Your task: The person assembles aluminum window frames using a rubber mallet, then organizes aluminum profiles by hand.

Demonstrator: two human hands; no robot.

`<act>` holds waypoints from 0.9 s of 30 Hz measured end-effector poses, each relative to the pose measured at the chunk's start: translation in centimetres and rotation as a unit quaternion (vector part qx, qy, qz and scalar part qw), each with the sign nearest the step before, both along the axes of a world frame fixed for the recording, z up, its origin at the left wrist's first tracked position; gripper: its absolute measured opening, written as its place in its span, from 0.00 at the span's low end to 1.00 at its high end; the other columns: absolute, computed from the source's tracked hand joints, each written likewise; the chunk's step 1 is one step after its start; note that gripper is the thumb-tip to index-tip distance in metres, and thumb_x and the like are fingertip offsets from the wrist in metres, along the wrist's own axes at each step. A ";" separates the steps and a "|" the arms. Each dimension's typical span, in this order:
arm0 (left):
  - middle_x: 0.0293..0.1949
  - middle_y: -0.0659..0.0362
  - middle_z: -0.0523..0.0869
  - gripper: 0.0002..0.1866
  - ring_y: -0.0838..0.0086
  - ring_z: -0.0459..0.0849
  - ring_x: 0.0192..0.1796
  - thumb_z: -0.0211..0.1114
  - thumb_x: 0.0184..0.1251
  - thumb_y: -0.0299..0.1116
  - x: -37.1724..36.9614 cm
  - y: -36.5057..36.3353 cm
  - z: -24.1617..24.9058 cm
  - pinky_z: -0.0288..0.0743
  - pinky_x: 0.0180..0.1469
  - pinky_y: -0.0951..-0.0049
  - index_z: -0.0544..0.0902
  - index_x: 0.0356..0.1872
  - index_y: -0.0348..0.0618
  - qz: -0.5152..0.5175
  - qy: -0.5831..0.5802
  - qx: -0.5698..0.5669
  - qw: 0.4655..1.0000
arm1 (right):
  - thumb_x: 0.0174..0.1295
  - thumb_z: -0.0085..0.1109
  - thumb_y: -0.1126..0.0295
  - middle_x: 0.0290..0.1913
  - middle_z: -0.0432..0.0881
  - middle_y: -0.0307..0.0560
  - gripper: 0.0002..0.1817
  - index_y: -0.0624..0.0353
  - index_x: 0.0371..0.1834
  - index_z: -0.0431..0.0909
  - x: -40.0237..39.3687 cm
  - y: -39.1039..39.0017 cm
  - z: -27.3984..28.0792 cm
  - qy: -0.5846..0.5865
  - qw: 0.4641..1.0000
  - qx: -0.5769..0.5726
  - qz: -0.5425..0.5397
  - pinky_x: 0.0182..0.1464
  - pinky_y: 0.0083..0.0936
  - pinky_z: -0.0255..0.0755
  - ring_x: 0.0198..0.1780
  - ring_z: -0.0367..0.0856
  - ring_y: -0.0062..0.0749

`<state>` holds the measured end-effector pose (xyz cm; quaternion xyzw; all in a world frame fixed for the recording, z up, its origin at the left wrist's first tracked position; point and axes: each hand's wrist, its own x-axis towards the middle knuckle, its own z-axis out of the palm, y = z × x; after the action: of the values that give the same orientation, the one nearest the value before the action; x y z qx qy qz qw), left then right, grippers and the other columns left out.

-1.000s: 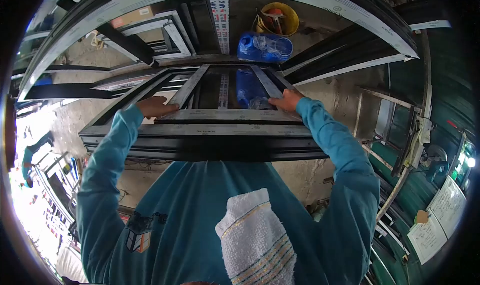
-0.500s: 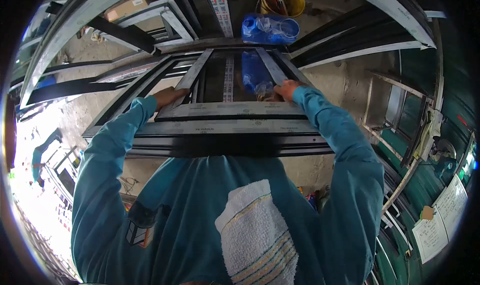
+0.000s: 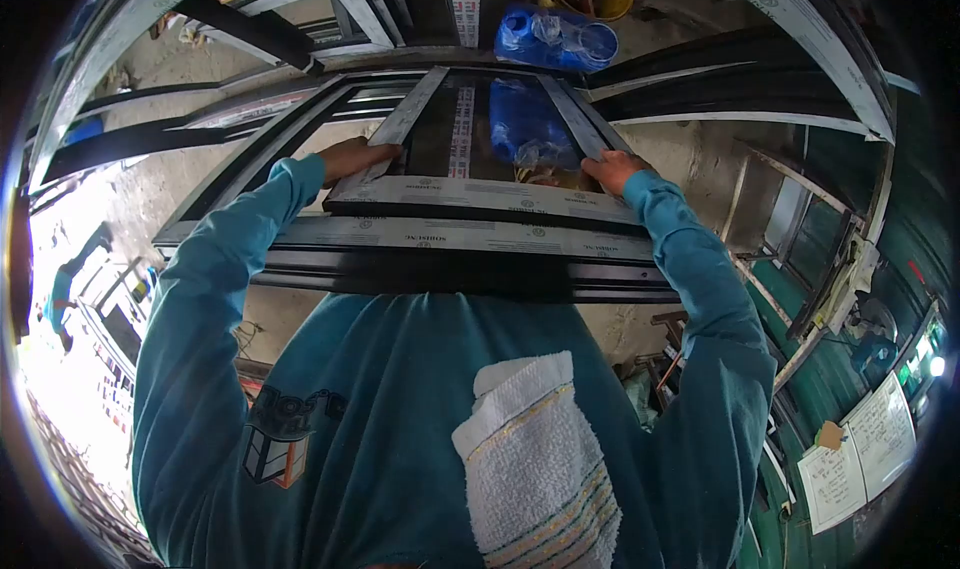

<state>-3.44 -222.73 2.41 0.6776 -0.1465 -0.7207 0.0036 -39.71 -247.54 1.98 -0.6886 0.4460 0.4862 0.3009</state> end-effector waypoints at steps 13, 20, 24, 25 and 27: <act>0.43 0.40 0.85 0.43 0.55 0.88 0.38 0.62 0.52 0.67 -0.3 -0.8 -1.7 0.80 0.45 0.68 0.82 0.48 0.28 -0.040 0.013 -0.016 0.999 | 0.58 0.50 0.35 0.49 0.83 0.56 0.43 0.59 0.66 0.70 -0.4 -1.5 0.9 -0.028 0.999 -0.034 -0.015 0.57 0.29 0.70 0.54 0.81 0.45; 0.48 0.47 0.85 0.42 0.58 0.86 0.47 0.66 0.50 0.65 -0.5 -1.6 -0.8 0.80 0.48 0.57 0.78 0.57 0.39 0.020 0.064 0.017 0.998 | 0.59 0.54 0.42 0.51 0.82 0.57 0.32 0.59 0.52 0.81 4.7 -1.2 6.5 0.053 0.986 -0.070 0.140 0.60 0.37 0.68 0.56 0.79 0.49; 0.46 0.49 0.86 0.39 0.60 0.87 0.42 0.67 0.52 0.62 -1.1 -2.1 -1.2 0.81 0.44 0.59 0.78 0.56 0.39 0.010 0.044 0.042 0.998 | 0.64 0.52 0.47 0.49 0.80 0.54 0.25 0.60 0.45 0.82 4.3 0.0 7.7 -0.069 0.954 -0.084 0.279 0.58 0.39 0.69 0.54 0.78 0.49; 0.44 0.50 0.86 0.38 0.62 0.88 0.40 0.66 0.52 0.63 -1.4 -1.9 -1.7 0.81 0.40 0.60 0.80 0.55 0.40 0.018 0.047 0.036 0.998 | 0.64 0.52 0.47 0.49 0.80 0.54 0.25 0.60 0.45 0.82 3.7 0.2 7.6 -0.067 0.954 -0.086 0.279 0.58 0.39 0.69 0.54 0.78 0.49; 0.41 0.51 0.87 0.37 0.64 0.87 0.38 0.66 0.52 0.63 -1.8 -2.0 -2.8 0.79 0.35 0.63 0.81 0.53 0.41 0.003 0.042 0.050 0.998 | 0.68 0.48 0.53 0.46 0.79 0.55 0.21 0.61 0.39 0.80 3.1 0.9 7.8 -0.282 0.946 0.046 0.155 0.54 0.40 0.70 0.49 0.78 0.51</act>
<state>-5.22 -224.78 -0.41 0.6464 -0.1083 -0.7549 -0.0219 -36.61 -246.64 9.80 -0.8438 0.2078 0.3326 0.3662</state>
